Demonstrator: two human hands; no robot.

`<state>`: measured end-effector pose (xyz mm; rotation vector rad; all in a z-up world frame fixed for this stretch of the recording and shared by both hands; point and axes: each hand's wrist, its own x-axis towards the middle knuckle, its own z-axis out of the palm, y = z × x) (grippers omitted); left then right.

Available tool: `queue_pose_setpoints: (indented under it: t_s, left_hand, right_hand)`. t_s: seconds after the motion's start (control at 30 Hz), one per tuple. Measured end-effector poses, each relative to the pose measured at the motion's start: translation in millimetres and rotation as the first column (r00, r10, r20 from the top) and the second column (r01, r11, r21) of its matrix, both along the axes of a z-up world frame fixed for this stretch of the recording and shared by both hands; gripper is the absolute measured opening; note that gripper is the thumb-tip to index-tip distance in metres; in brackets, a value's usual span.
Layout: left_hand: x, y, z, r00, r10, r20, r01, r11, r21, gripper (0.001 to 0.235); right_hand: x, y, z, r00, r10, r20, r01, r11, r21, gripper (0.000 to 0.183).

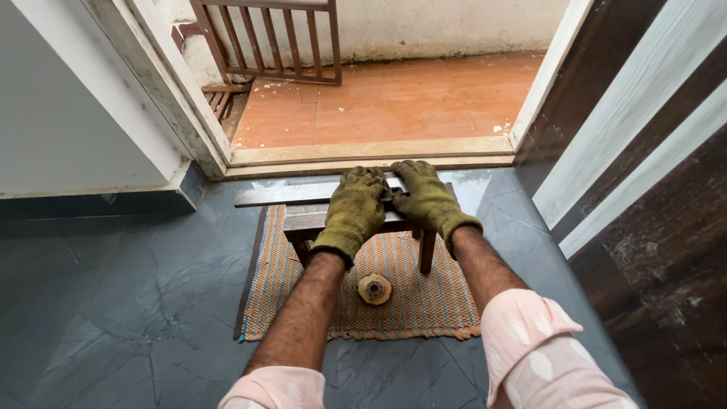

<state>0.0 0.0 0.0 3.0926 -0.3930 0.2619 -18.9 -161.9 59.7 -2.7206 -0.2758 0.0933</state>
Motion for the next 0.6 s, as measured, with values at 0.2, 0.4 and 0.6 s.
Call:
queue_pose_setpoints:
  t_s: [0.2,0.4,0.6]
  left_hand:
    - [-36.3,1.0,74.3,0.92,0.125,-0.372,-0.153,0.987,-0.048,0.044]
    - [-52.6,-2.1,70.6,0.988,-0.053,-0.147,0.035,0.992,-0.123,0.051]
    - [-40.5,-13.9,43.5,0.996,-0.027,-0.085,0.032,0.997,0.064,0.074]
  right_hand:
    - [6.9,-0.9,7.9,0.988,0.018,-0.151,-0.019,1.0,-0.007,0.064]
    - [7.4,3.6,26.5,0.978,-0.081,-0.194,0.12,0.973,0.2,0.051]
    - [-8.0,30.2,37.3,0.893,-0.348,-0.287,0.417,0.879,0.231,0.037]
